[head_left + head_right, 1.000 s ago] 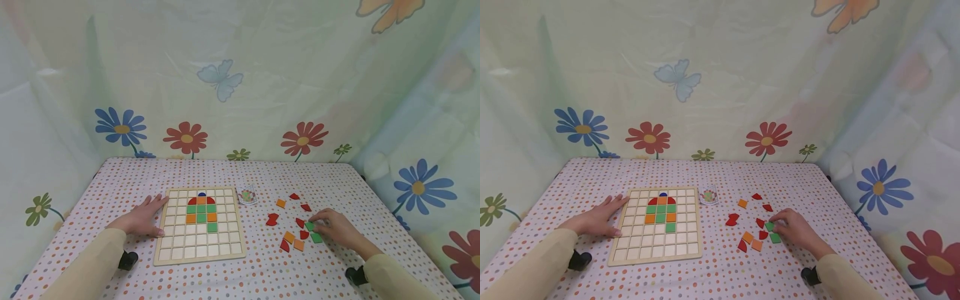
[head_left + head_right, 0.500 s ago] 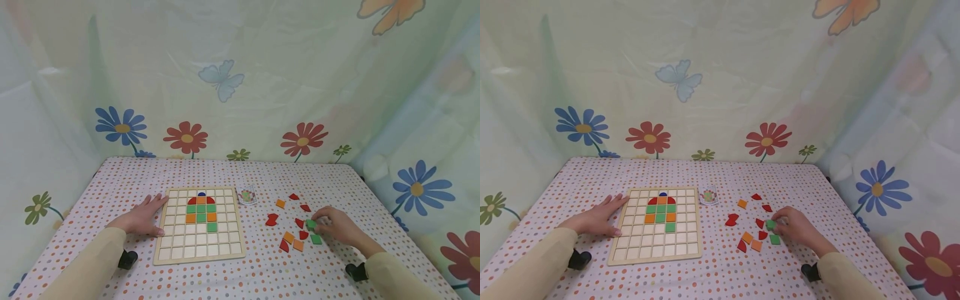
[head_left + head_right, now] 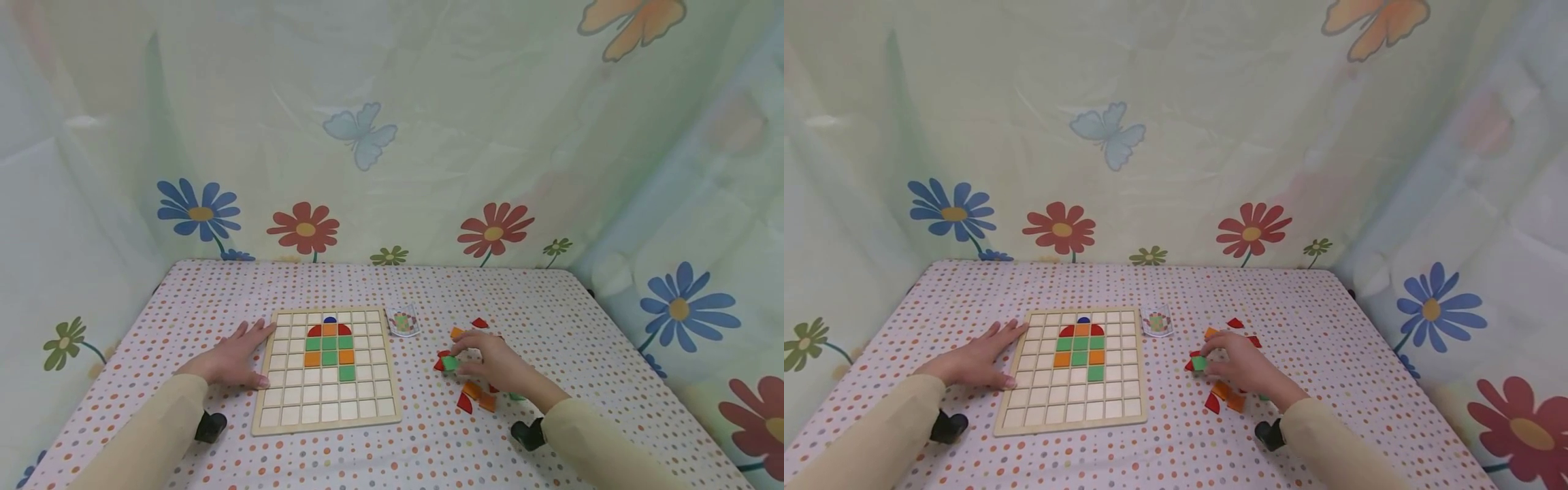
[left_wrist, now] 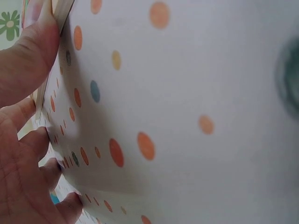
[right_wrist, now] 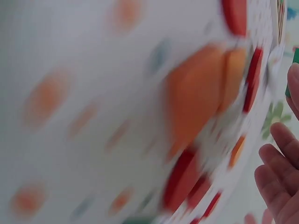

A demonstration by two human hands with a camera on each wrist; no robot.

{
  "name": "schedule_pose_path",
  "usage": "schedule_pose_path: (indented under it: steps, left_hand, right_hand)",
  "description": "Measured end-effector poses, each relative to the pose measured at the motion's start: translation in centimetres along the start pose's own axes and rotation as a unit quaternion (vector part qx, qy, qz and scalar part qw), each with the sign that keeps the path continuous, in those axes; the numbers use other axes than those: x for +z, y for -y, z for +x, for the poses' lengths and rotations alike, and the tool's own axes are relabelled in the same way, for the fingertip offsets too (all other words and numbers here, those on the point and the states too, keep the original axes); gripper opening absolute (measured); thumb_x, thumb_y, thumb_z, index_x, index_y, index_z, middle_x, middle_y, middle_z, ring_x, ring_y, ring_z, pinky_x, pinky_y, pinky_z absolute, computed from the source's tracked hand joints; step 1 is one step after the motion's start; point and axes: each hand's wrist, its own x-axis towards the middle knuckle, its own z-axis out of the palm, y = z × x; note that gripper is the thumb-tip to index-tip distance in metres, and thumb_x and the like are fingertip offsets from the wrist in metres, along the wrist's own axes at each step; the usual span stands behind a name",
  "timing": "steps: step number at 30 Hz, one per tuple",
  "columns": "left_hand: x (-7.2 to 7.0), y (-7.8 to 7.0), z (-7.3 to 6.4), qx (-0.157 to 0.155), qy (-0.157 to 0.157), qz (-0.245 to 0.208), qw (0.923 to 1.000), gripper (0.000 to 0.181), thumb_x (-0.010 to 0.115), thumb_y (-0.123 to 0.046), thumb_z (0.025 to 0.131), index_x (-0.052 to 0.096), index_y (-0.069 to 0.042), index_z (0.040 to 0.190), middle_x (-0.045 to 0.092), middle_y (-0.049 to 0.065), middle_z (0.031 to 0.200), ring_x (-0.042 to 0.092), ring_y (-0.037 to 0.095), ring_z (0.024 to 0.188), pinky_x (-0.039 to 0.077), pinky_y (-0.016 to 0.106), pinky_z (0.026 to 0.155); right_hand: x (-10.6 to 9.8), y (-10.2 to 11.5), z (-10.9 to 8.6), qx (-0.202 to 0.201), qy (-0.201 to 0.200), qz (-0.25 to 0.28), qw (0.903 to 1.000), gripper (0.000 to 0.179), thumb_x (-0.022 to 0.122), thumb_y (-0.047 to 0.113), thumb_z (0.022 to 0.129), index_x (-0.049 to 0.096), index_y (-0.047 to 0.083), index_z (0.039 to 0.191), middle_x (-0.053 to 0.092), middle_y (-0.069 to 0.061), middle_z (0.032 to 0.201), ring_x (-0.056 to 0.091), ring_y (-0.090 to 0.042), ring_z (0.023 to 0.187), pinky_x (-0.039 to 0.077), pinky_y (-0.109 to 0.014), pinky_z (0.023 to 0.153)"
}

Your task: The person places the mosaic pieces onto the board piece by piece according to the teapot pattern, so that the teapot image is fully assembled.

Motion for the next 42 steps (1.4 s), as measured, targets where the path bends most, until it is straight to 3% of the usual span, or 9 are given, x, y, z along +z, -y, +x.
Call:
schedule_pose_path:
  steps: [13, 21, 34, 42]
  left_hand:
    - [0.1, 0.1, 0.2, 0.0, -0.002, 0.005, 1.0, 0.105, 0.088, -0.028, 0.079, 0.027, -0.001, 0.16, 0.014, 0.033, 0.166, 0.007, 0.058, 0.152, 0.014, 0.076, 0.119]
    - [0.2, 0.1, 0.2, -0.002, -0.002, 0.002, 1.0, 0.105, 0.088, -0.028, 0.079, 0.028, -0.001, 0.159, 0.015, 0.033, 0.166, 0.007, 0.058, 0.152, 0.014, 0.076, 0.119]
    - [0.4, 0.0, 0.0, -0.017, -0.003, -0.019, 0.9997, 0.104, 0.088, -0.027, 0.08, 0.027, -0.004, 0.161, 0.013, 0.03, 0.168, 0.004, 0.055, 0.155, 0.01, 0.074, 0.121]
    - [0.2, 0.0, 0.1, -0.01, -0.005, -0.01, 0.9999, 0.105, 0.088, -0.027, 0.079, 0.028, -0.002, 0.16, 0.014, 0.032, 0.167, 0.004, 0.056, 0.154, 0.012, 0.076, 0.12]
  right_hand:
    - [3.6, 6.7, 4.1, -0.053, 0.03, 0.011, 0.9981, 0.013, 0.08, 0.013, 0.088, 0.077, 0.016, 0.1, 0.061, -0.013, 0.14, 0.056, -0.036, 0.134, 0.051, -0.052, 0.106]
    - [6.1, 10.4, 5.5, -0.095, 0.065, 0.011, 0.9933, 0.01, 0.081, 0.01, 0.087, 0.078, 0.01, 0.096, 0.063, -0.013, 0.136, 0.054, -0.033, 0.133, 0.049, -0.05, 0.11]
    - [8.9, 13.8, 6.1, -0.149, 0.079, -0.068, 0.9833, 0.016, 0.083, 0.02, 0.086, 0.08, 0.01, 0.099, 0.066, -0.007, 0.133, 0.058, -0.022, 0.128, 0.051, -0.033, 0.107]
    - [9.8, 15.0, 6.1, -0.142, 0.065, -0.106, 0.9821, 0.017, 0.084, 0.026, 0.086, 0.08, 0.014, 0.096, 0.065, -0.005, 0.133, 0.056, -0.021, 0.128, 0.051, -0.031, 0.108]
